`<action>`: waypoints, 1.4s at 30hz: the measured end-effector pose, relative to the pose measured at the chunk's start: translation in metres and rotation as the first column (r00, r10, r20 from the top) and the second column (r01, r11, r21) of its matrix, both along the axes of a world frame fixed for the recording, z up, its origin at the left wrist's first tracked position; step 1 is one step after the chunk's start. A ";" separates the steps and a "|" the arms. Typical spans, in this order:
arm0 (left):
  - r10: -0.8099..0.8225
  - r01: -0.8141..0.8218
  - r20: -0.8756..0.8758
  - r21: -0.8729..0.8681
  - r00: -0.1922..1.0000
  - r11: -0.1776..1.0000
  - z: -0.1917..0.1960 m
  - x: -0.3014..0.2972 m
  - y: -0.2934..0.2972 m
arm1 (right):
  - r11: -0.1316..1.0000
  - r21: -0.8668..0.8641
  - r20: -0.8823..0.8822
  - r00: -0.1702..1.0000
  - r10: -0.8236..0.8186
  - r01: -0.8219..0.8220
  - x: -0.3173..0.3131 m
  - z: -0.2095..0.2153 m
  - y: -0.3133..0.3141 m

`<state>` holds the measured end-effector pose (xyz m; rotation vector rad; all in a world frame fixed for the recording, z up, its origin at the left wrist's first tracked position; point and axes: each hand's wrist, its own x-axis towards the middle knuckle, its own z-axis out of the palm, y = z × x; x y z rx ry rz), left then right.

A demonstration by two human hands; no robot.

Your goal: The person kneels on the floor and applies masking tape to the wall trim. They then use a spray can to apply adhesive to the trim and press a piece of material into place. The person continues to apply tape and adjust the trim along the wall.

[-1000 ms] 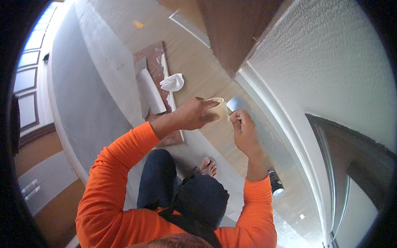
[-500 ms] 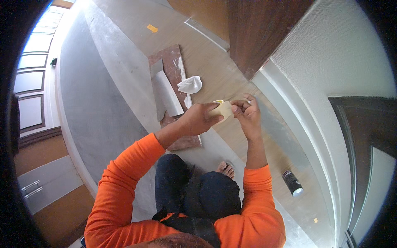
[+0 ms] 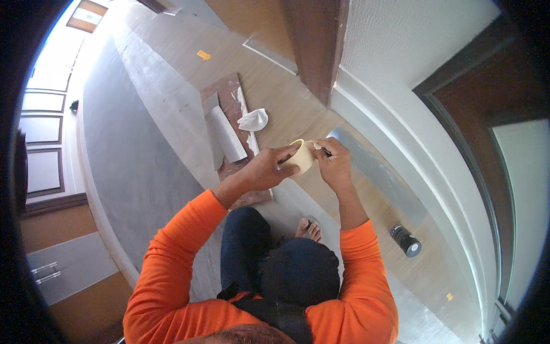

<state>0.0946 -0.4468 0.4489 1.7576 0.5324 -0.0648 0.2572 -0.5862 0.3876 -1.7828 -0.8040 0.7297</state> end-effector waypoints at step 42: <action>-0.145 0.168 -0.094 0.320 0.985 0.933 0.026 -0.034 0.000 | 0.952 0.077 -0.176 0.944 -0.278 0.295 -0.031 0.025 -0.059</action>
